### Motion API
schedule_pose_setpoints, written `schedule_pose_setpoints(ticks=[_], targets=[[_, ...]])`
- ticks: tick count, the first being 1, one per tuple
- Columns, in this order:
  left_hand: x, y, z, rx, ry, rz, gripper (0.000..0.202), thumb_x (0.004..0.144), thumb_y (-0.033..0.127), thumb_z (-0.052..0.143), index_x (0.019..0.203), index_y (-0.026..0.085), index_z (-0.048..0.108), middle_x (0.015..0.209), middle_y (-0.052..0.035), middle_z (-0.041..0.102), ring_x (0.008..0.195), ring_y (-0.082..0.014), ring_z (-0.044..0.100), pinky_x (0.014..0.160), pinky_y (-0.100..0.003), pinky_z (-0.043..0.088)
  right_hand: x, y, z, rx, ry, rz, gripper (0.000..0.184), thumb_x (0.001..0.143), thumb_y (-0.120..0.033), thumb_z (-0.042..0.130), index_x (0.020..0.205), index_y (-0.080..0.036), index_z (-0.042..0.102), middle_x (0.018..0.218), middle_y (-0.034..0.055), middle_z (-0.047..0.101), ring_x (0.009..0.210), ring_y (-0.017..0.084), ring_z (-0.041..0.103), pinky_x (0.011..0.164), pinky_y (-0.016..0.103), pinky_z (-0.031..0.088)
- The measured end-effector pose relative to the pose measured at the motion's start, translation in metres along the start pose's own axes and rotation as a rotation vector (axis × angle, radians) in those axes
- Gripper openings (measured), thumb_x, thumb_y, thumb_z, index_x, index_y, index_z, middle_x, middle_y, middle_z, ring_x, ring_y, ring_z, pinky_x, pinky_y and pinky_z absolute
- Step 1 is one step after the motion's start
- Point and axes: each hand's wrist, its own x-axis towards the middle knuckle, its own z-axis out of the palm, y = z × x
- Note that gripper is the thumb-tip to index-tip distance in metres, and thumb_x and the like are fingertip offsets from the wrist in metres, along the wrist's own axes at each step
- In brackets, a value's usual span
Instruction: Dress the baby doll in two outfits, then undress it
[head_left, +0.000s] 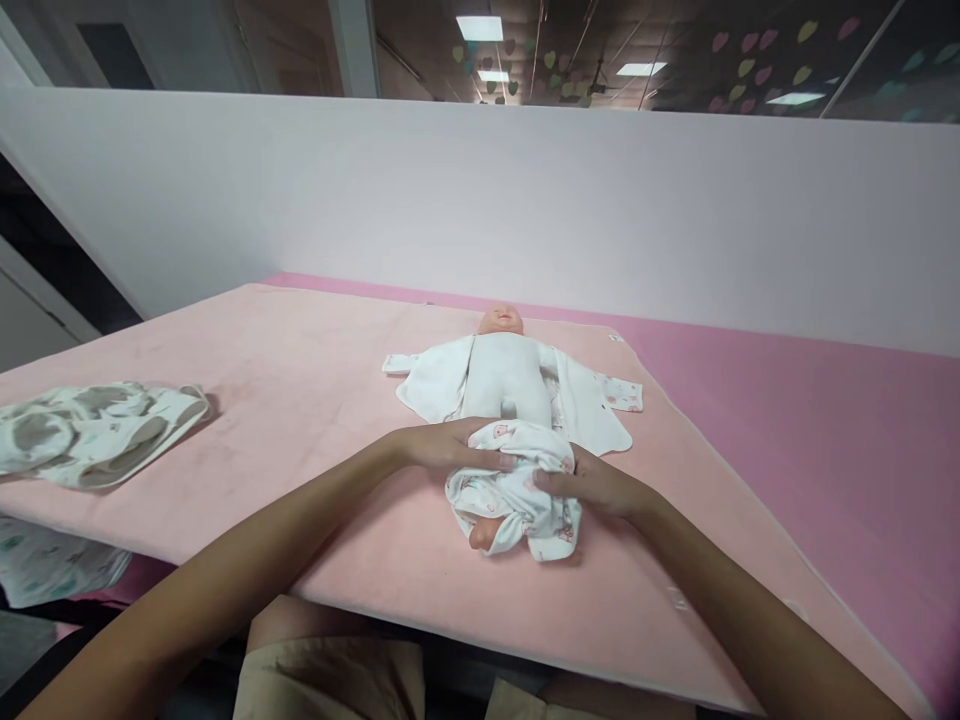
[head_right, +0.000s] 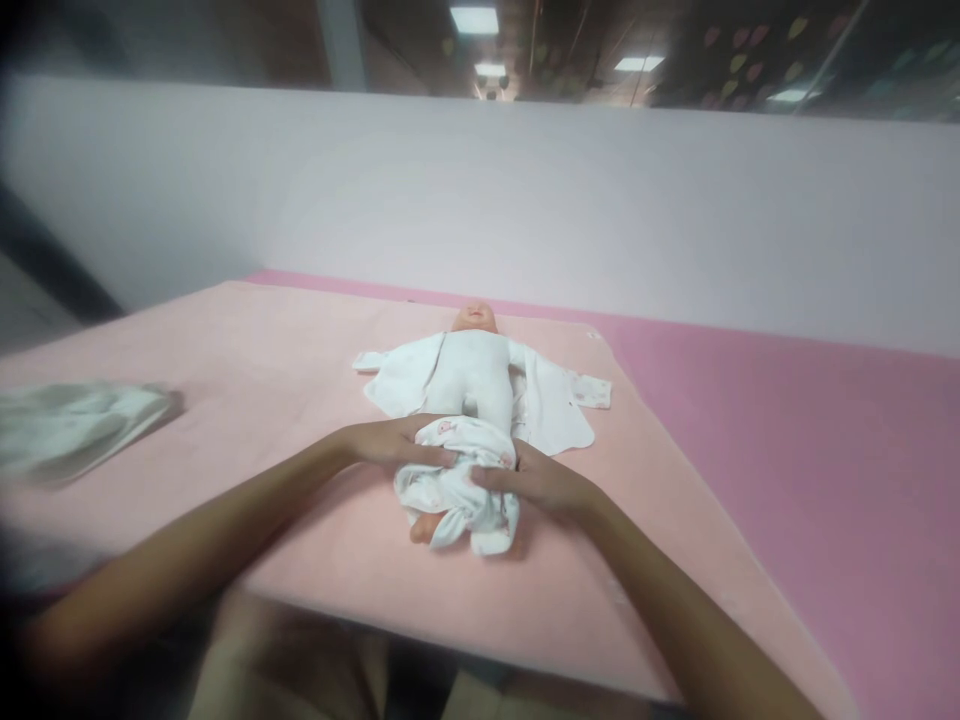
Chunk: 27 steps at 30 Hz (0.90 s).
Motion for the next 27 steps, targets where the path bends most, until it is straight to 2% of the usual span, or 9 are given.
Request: schedule_pose_setpoints(ticks=[3, 6, 12, 16, 21, 24, 27], targets=[[0.000, 0.002, 0.000, -0.020, -0.030, -0.021, 0.058, 0.096, 0.047, 0.074, 0.146, 0.023, 0.060, 0.138, -0.0094, 0.070, 0.129, -0.0279, 0.065, 0.105, -0.038, 0.055, 0.001, 0.007, 0.001, 0.141, 0.073, -0.028, 0.060, 0.095, -0.055, 0.075, 0.141, -0.018, 0.063, 0.109, 0.0097, 0.077, 0.099, 0.024, 0.072, 0.086, 0.034, 0.057], [0.001, 0.003, 0.000, -0.017, -0.071, -0.019, 0.055, 0.095, 0.048, 0.074, 0.143, 0.022, 0.063, 0.136, -0.0088, 0.071, 0.127, -0.0280, 0.067, 0.104, -0.038, 0.055, 0.002, 0.011, 0.000, 0.183, 0.118, 0.001, 0.060, 0.094, -0.058, 0.075, 0.138, -0.018, 0.066, 0.104, 0.0094, 0.078, 0.093, 0.024, 0.073, 0.083, 0.033, 0.058], [0.001, 0.000, 0.003, -0.047, 0.019, 0.034, 0.057, 0.102, 0.048, 0.066, 0.151, 0.023, 0.054, 0.154, -0.0124, 0.060, 0.139, -0.0277, 0.058, 0.116, -0.042, 0.048, 0.004, 0.009, 0.001, 0.177, 0.138, 0.031, 0.055, 0.098, -0.056, 0.071, 0.138, -0.019, 0.065, 0.108, 0.0092, 0.077, 0.098, 0.024, 0.073, 0.086, 0.034, 0.058], [0.001, -0.003, 0.004, -0.084, 0.073, 0.044, 0.057, 0.099, 0.049, 0.069, 0.148, 0.021, 0.057, 0.150, -0.0143, 0.062, 0.134, -0.0279, 0.062, 0.114, -0.043, 0.048, 0.001, 0.000, 0.001, 0.000, 0.105, 0.018, 0.051, 0.100, -0.056, 0.068, 0.135, -0.020, 0.067, 0.108, 0.0081, 0.076, 0.097, 0.023, 0.070, 0.087, 0.035, 0.058], [0.001, -0.004, 0.005, -0.067, 0.109, 0.012, 0.054, 0.098, 0.047, 0.071, 0.143, 0.020, 0.059, 0.145, -0.0126, 0.065, 0.132, -0.0274, 0.062, 0.111, -0.041, 0.050, -0.005, -0.010, -0.002, -0.267, 0.008, 0.040, 0.060, 0.086, -0.050, 0.085, 0.135, -0.020, 0.068, 0.119, 0.0079, 0.075, 0.105, 0.026, 0.069, 0.087, 0.035, 0.057], [0.001, -0.002, 0.005, -0.040, 0.098, -0.002, 0.052, 0.098, 0.047, 0.071, 0.141, 0.020, 0.062, 0.142, -0.0123, 0.066, 0.131, -0.0273, 0.063, 0.109, -0.040, 0.051, -0.005, -0.012, -0.002, -0.254, -0.002, 0.034, 0.058, 0.086, -0.048, 0.085, 0.135, -0.020, 0.067, 0.118, 0.0070, 0.074, 0.106, 0.025, 0.068, 0.088, 0.034, 0.057], [0.001, 0.000, 0.005, -0.016, 0.058, -0.032, 0.053, 0.097, 0.049, 0.072, 0.141, 0.022, 0.063, 0.137, -0.0109, 0.070, 0.127, -0.0274, 0.066, 0.105, -0.040, 0.054, -0.004, -0.010, 0.000, -0.109, -0.053, -0.013, 0.050, 0.094, -0.050, 0.077, 0.131, -0.018, 0.069, 0.107, 0.0066, 0.075, 0.098, 0.023, 0.069, 0.086, 0.033, 0.057]])
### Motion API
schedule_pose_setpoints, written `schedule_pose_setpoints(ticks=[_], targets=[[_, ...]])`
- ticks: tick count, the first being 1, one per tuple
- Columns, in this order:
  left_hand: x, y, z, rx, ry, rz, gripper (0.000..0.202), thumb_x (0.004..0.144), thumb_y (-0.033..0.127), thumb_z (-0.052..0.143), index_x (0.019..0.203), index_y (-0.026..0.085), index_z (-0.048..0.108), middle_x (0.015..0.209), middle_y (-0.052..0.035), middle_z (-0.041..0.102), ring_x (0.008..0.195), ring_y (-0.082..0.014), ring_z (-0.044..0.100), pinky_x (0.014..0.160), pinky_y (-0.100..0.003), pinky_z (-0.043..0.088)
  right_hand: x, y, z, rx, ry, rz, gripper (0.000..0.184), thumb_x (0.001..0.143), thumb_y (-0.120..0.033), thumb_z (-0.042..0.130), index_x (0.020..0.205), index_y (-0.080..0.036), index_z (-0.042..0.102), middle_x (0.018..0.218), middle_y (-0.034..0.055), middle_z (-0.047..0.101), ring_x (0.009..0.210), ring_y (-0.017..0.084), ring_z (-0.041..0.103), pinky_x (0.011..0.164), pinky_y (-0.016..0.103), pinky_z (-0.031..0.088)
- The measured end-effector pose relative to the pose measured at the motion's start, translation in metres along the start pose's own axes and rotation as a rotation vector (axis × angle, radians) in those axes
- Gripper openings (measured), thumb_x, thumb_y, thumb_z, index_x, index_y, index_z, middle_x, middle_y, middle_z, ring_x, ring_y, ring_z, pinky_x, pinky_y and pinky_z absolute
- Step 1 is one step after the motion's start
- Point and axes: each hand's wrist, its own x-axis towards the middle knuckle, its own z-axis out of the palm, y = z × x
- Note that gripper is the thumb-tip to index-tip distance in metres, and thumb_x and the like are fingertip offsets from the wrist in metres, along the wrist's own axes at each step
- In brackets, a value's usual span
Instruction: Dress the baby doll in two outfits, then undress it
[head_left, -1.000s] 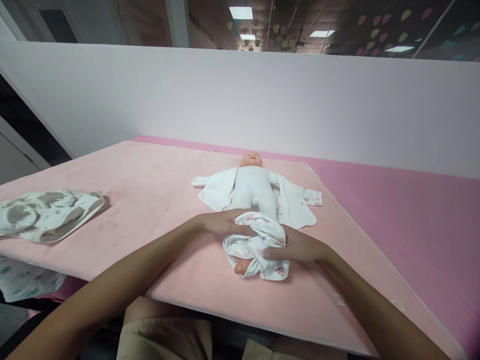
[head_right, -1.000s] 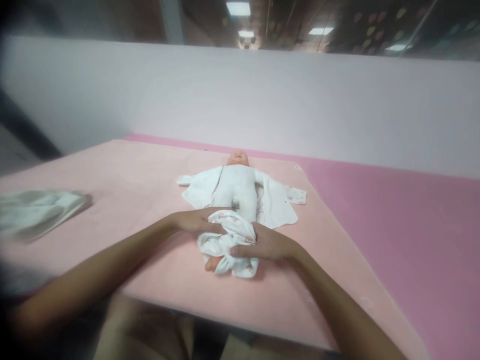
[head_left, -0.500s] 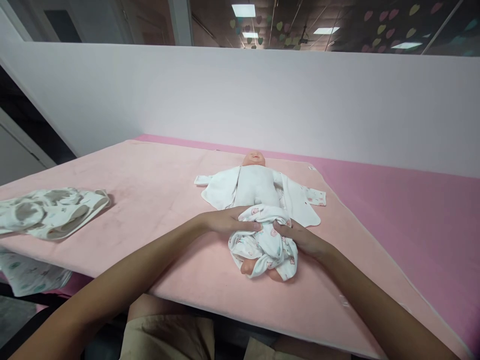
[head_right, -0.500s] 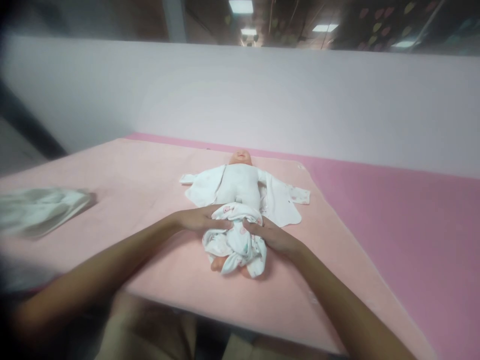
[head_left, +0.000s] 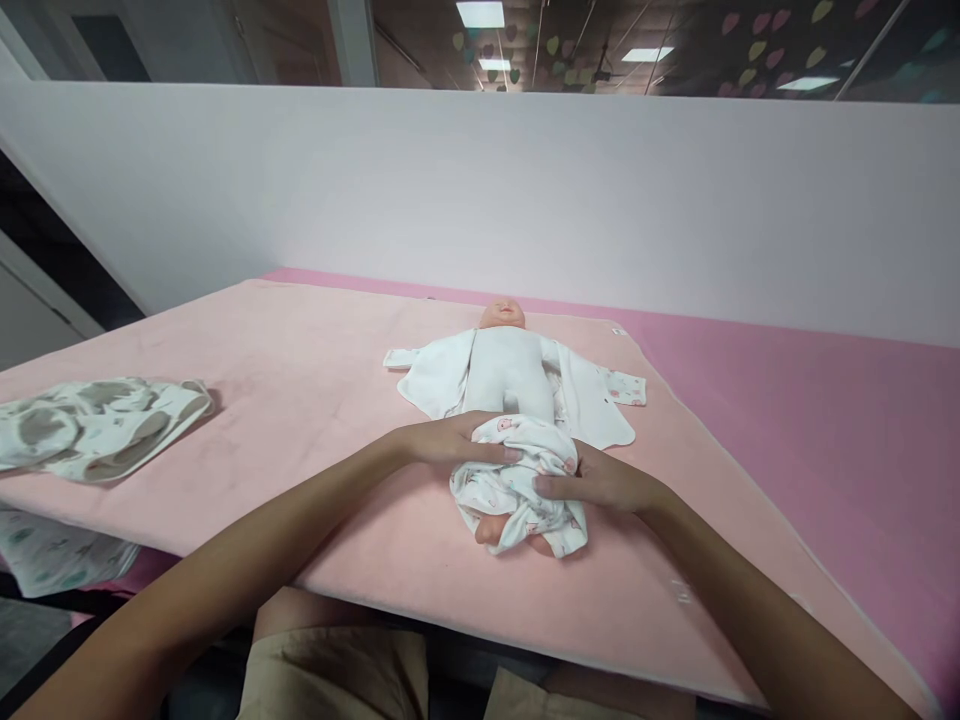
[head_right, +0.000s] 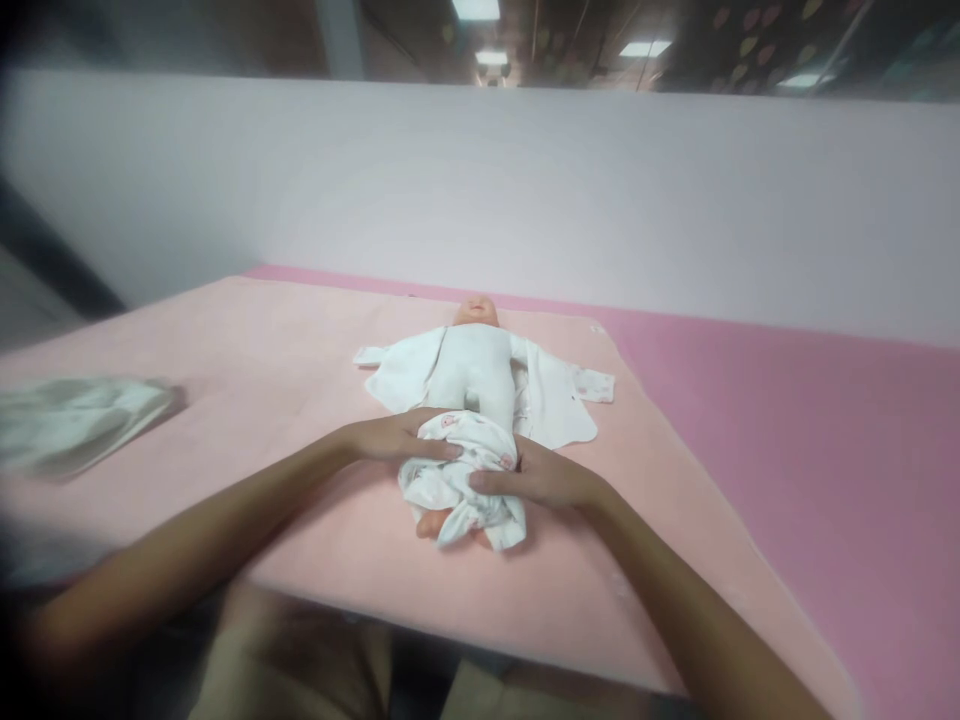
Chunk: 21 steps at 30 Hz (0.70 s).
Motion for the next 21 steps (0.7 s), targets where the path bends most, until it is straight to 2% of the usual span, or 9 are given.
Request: schedule_pose_setpoints(ticks=[4, 7, 10, 14, 18, 21], targets=[[0.001, 0.002, -0.001, 0.012, -0.088, -0.027, 0.056, 0.089, 0.048, 0.081, 0.138, 0.023, 0.068, 0.130, -0.0079, 0.075, 0.122, -0.0285, 0.069, 0.101, -0.039, 0.057, 0.002, 0.010, 0.000, 0.203, 0.027, 0.002, 0.052, 0.097, -0.054, 0.072, 0.134, -0.016, 0.066, 0.090, 0.0048, 0.074, 0.081, 0.019, 0.069, 0.080, 0.032, 0.057], [0.001, 0.001, -0.002, -0.039, -0.116, -0.014, 0.052, 0.091, 0.047, 0.079, 0.137, 0.024, 0.069, 0.133, -0.0066, 0.074, 0.127, -0.0278, 0.068, 0.105, -0.038, 0.056, 0.003, 0.017, 0.000, 0.251, 0.086, 0.022, 0.056, 0.097, -0.057, 0.072, 0.135, -0.017, 0.065, 0.081, 0.0033, 0.071, 0.072, 0.018, 0.067, 0.071, 0.029, 0.056], [0.000, -0.004, -0.004, -0.088, -0.065, 0.000, 0.051, 0.094, 0.045, 0.077, 0.139, 0.023, 0.068, 0.137, -0.0080, 0.073, 0.129, -0.0270, 0.067, 0.109, -0.039, 0.054, 0.003, 0.017, -0.003, 0.215, 0.099, 0.019, 0.058, 0.095, -0.055, 0.074, 0.138, -0.017, 0.064, 0.095, 0.0066, 0.075, 0.087, 0.022, 0.071, 0.079, 0.032, 0.057], [-0.001, -0.009, -0.005, -0.196, -0.005, 0.011, 0.056, 0.092, 0.043, 0.079, 0.142, 0.021, 0.065, 0.141, -0.0123, 0.070, 0.126, -0.0275, 0.069, 0.109, -0.040, 0.053, -0.001, 0.013, -0.008, 0.107, 0.017, -0.016, 0.065, 0.085, -0.050, 0.085, 0.138, -0.019, 0.064, 0.116, 0.0087, 0.074, 0.109, 0.027, 0.069, 0.096, 0.039, 0.056], [-0.001, -0.008, -0.004, -0.231, -0.011, 0.005, 0.057, 0.091, 0.042, 0.081, 0.141, 0.019, 0.066, 0.138, -0.0138, 0.072, 0.121, -0.0270, 0.070, 0.107, -0.040, 0.054, -0.003, 0.013, -0.010, 0.069, -0.018, -0.019, 0.070, 0.079, -0.050, 0.090, 0.136, -0.019, 0.066, 0.118, 0.0085, 0.074, 0.108, 0.027, 0.068, 0.094, 0.038, 0.056], [-0.001, -0.004, -0.003, -0.162, -0.022, -0.006, 0.051, 0.090, 0.042, 0.081, 0.134, 0.019, 0.070, 0.131, -0.0105, 0.075, 0.120, -0.0259, 0.070, 0.103, -0.037, 0.055, 0.000, 0.014, -0.007, 0.103, 0.004, -0.040, 0.064, 0.083, -0.054, 0.086, 0.132, -0.017, 0.068, 0.112, 0.0083, 0.075, 0.101, 0.025, 0.070, 0.089, 0.035, 0.056]])
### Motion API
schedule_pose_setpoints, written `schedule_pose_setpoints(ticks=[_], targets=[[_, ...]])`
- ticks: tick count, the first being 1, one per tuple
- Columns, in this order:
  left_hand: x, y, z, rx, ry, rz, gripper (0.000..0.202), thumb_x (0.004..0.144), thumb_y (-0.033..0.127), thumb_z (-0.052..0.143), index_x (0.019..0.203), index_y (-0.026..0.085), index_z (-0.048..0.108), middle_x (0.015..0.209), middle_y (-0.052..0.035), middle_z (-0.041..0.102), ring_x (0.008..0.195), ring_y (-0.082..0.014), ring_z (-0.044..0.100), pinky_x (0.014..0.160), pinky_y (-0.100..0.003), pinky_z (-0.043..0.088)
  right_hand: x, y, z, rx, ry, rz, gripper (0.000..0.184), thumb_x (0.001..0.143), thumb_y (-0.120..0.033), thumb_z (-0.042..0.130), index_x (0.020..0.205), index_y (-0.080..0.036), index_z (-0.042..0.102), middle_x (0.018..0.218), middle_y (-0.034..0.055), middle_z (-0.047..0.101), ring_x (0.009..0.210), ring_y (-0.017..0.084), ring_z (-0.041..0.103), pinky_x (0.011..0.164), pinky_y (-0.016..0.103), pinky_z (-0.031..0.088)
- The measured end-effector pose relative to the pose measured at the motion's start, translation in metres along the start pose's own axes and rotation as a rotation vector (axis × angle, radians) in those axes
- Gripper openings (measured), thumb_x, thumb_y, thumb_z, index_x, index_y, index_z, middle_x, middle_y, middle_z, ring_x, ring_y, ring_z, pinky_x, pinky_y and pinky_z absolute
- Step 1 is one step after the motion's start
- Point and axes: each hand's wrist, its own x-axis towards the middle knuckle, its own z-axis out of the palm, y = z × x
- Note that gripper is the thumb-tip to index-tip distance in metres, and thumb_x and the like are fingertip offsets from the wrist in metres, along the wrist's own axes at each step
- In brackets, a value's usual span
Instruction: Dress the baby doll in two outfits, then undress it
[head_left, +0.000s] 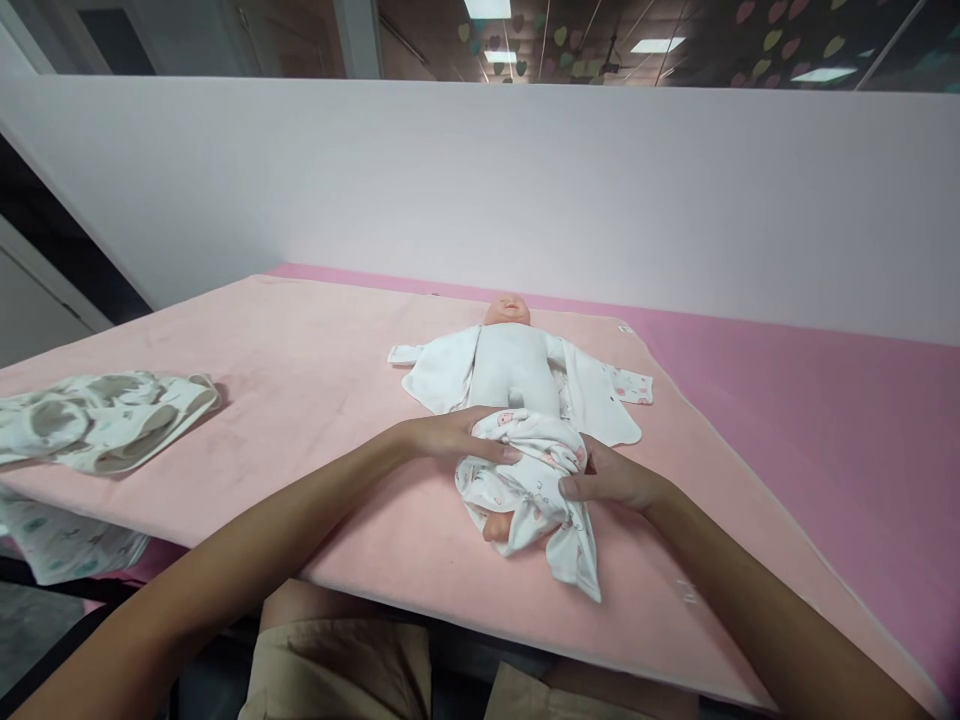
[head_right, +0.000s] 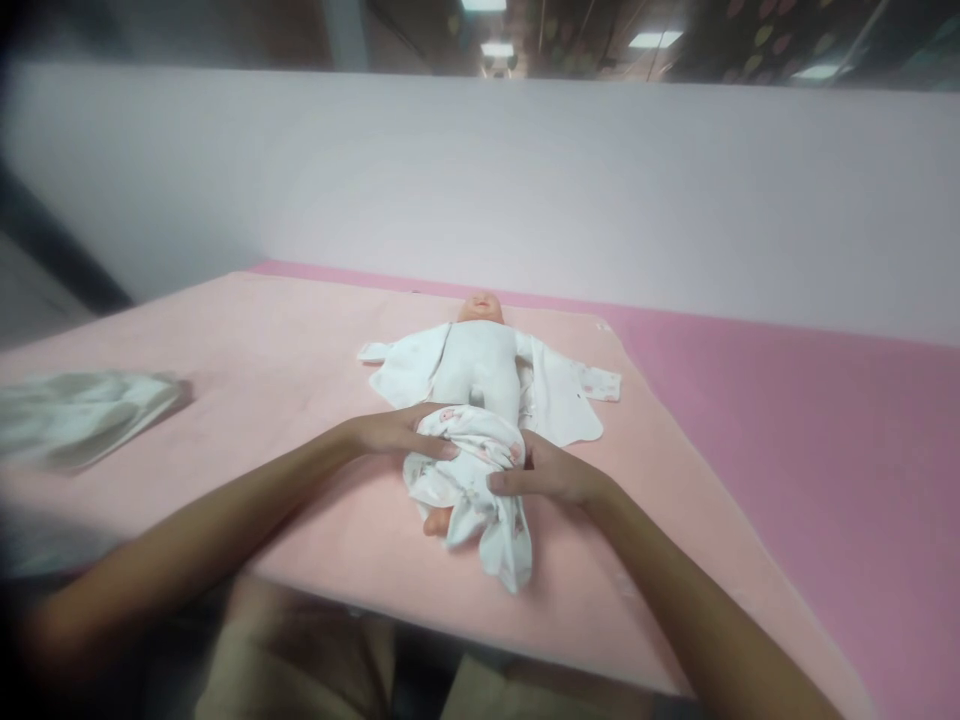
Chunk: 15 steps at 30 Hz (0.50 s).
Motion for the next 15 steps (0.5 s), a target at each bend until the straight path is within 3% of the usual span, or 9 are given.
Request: schedule_pose_setpoints(ticks=[5, 11, 15], targets=[[0.000, -0.001, -0.004, 0.072, -0.052, -0.062, 0.048, 0.082, 0.046, 0.088, 0.120, 0.019, 0.077, 0.112, -0.0057, 0.079, 0.106, -0.0246, 0.073, 0.091, -0.033, 0.059, 0.004, -0.004, 0.004, 0.013, -0.002, -0.001, 0.046, 0.091, -0.052, 0.078, 0.117, -0.015, 0.074, 0.096, 0.0066, 0.075, 0.090, 0.022, 0.072, 0.086, 0.034, 0.056], [-0.001, -0.010, -0.011, -0.045, -0.067, -0.016, 0.057, 0.087, 0.058, 0.080, 0.127, 0.017, 0.073, 0.122, -0.0109, 0.078, 0.116, -0.0271, 0.072, 0.103, -0.039, 0.057, 0.002, -0.009, 0.001, -0.047, -0.127, 0.083, 0.032, 0.086, -0.042, 0.085, 0.105, -0.017, 0.076, 0.096, 0.0035, 0.076, 0.092, 0.021, 0.072, 0.080, 0.028, 0.057], [-0.002, -0.009, -0.011, -0.049, -0.058, -0.044, 0.055, 0.090, 0.058, 0.077, 0.128, 0.018, 0.074, 0.125, -0.0110, 0.077, 0.118, -0.0266, 0.072, 0.105, -0.039, 0.057, 0.002, -0.002, -0.001, -0.003, -0.093, 0.063, 0.039, 0.086, -0.048, 0.084, 0.108, -0.017, 0.076, 0.097, 0.0045, 0.076, 0.090, 0.021, 0.072, 0.081, 0.030, 0.057]])
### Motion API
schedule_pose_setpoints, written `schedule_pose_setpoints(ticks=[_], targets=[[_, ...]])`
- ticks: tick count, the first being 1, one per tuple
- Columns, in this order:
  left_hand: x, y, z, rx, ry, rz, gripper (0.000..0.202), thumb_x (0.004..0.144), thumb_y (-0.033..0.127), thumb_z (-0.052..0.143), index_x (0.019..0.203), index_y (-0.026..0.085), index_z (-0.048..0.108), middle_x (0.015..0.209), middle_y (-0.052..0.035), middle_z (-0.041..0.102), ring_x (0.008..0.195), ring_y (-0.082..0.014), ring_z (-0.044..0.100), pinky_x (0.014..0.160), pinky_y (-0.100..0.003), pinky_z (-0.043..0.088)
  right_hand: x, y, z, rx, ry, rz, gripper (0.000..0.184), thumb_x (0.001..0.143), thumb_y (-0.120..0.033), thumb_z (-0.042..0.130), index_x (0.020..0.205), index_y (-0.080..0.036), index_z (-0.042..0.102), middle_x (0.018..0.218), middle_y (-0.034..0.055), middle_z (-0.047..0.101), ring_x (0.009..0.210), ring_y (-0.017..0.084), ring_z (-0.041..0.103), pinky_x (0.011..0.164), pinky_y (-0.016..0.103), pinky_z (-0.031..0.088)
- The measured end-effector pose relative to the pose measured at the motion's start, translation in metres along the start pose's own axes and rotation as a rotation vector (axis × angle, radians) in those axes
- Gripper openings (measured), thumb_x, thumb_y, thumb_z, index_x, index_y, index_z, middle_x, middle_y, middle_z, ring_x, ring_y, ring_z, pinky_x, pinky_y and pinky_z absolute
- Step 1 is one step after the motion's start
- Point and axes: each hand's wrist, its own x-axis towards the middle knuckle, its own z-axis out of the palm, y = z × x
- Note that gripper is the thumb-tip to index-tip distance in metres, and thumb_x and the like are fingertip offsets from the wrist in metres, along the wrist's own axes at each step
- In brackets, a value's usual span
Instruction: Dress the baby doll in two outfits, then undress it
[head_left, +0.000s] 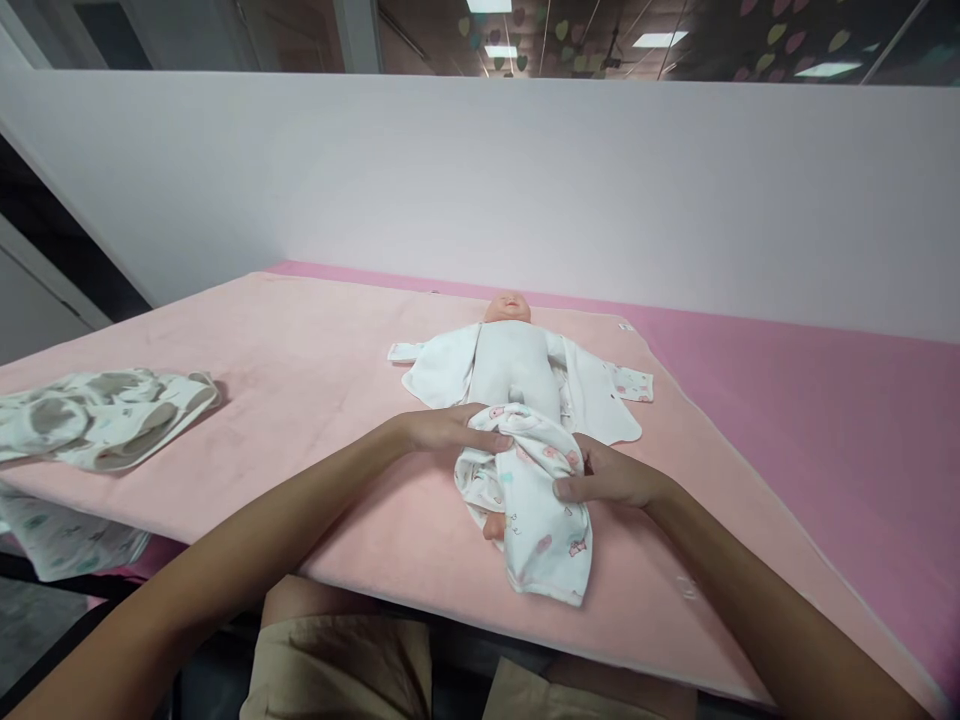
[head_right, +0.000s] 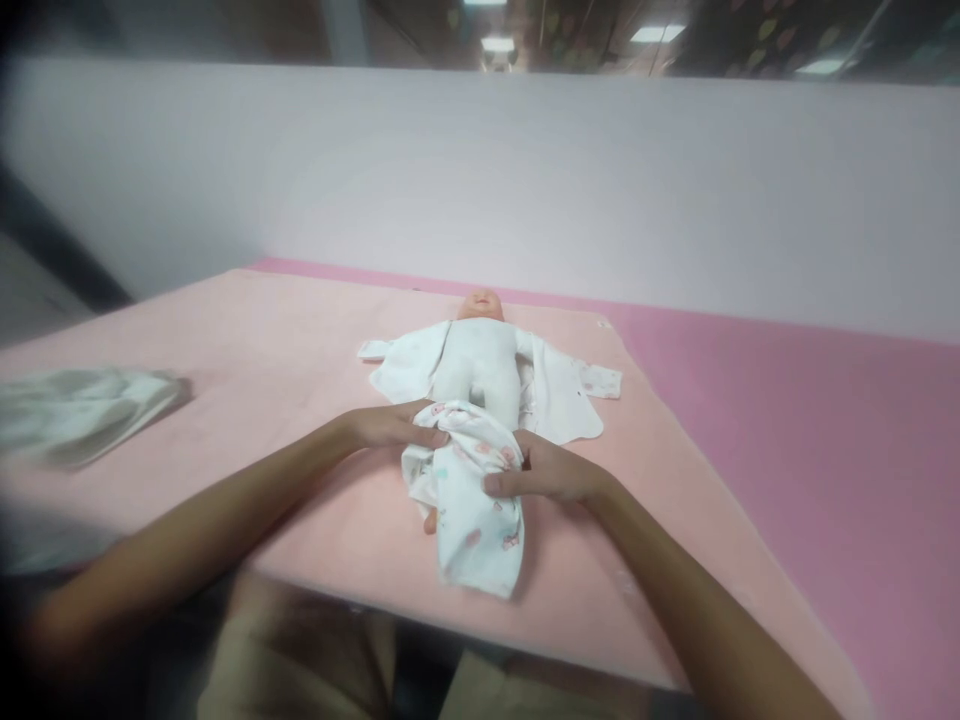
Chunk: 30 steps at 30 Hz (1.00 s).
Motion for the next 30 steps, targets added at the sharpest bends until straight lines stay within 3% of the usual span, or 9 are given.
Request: schedule_pose_setpoints(ticks=[5, 8, 14, 18, 24, 26, 30], targets=[[0.000, 0.006, 0.003, 0.080, -0.024, -0.053, 0.051, 0.080, 0.050, 0.088, 0.119, 0.020, 0.077, 0.115, -0.0060, 0.080, 0.108, -0.0246, 0.075, 0.095, -0.034, 0.061, 0.004, 0.004, 0.003, 0.059, 0.145, -0.036, 0.050, 0.090, -0.061, 0.075, 0.112, -0.016, 0.074, 0.089, 0.0064, 0.076, 0.091, 0.024, 0.073, 0.084, 0.033, 0.057], [0.000, 0.006, 0.002, 0.111, -0.061, -0.045, 0.055, 0.071, 0.041, 0.096, 0.118, 0.020, 0.077, 0.111, -0.0047, 0.080, 0.111, -0.0267, 0.074, 0.094, -0.035, 0.062, 0.005, -0.004, 0.007, -0.011, 0.121, 0.004, 0.048, 0.092, -0.063, 0.073, 0.108, -0.017, 0.075, 0.087, 0.0069, 0.076, 0.092, 0.025, 0.073, 0.083, 0.034, 0.058], [-0.002, 0.005, -0.004, 0.090, -0.089, 0.020, 0.051, 0.088, 0.053, 0.081, 0.125, 0.019, 0.075, 0.122, -0.0099, 0.079, 0.114, -0.0272, 0.073, 0.101, -0.039, 0.059, -0.001, -0.013, 0.010, -0.125, 0.013, 0.064, 0.045, 0.082, -0.062, 0.083, 0.094, -0.019, 0.076, 0.083, 0.0046, 0.074, 0.080, 0.023, 0.071, 0.070, 0.031, 0.057], [-0.002, 0.006, -0.002, 0.087, -0.052, 0.015, 0.050, 0.091, 0.050, 0.079, 0.132, 0.022, 0.071, 0.132, -0.0091, 0.075, 0.121, -0.0255, 0.071, 0.103, -0.037, 0.058, -0.001, -0.007, 0.008, -0.079, 0.054, 0.044, 0.051, 0.080, -0.062, 0.085, 0.103, -0.018, 0.076, 0.088, 0.0060, 0.074, 0.086, 0.024, 0.072, 0.074, 0.032, 0.057], [-0.002, -0.002, -0.009, 0.090, -0.099, -0.086, 0.049, 0.074, 0.047, 0.093, 0.112, 0.019, 0.078, 0.108, -0.0045, 0.080, 0.104, -0.0243, 0.075, 0.087, -0.031, 0.063, 0.002, 0.000, 0.007, 0.055, 0.121, 0.005, 0.049, 0.095, -0.062, 0.070, 0.115, -0.017, 0.072, 0.087, 0.0053, 0.073, 0.087, 0.022, 0.070, 0.081, 0.032, 0.054], [-0.001, -0.004, -0.011, 0.081, -0.123, -0.082, 0.050, 0.070, 0.046, 0.095, 0.108, 0.018, 0.079, 0.103, -0.0043, 0.081, 0.101, -0.0247, 0.076, 0.084, -0.031, 0.063, 0.002, 0.000, 0.006, 0.046, 0.095, 0.034, 0.045, 0.096, -0.057, 0.072, 0.113, -0.016, 0.072, 0.090, 0.0053, 0.073, 0.090, 0.021, 0.069, 0.081, 0.031, 0.054], [0.000, -0.004, -0.010, 0.081, -0.102, -0.047, 0.051, 0.077, 0.054, 0.089, 0.109, 0.016, 0.079, 0.104, -0.0073, 0.081, 0.102, -0.0257, 0.076, 0.089, -0.034, 0.063, 0.001, -0.006, 0.005, 0.017, -0.032, 0.039, 0.046, 0.090, -0.053, 0.080, 0.114, -0.015, 0.072, 0.100, 0.0060, 0.071, 0.091, 0.020, 0.066, 0.078, 0.029, 0.052]])
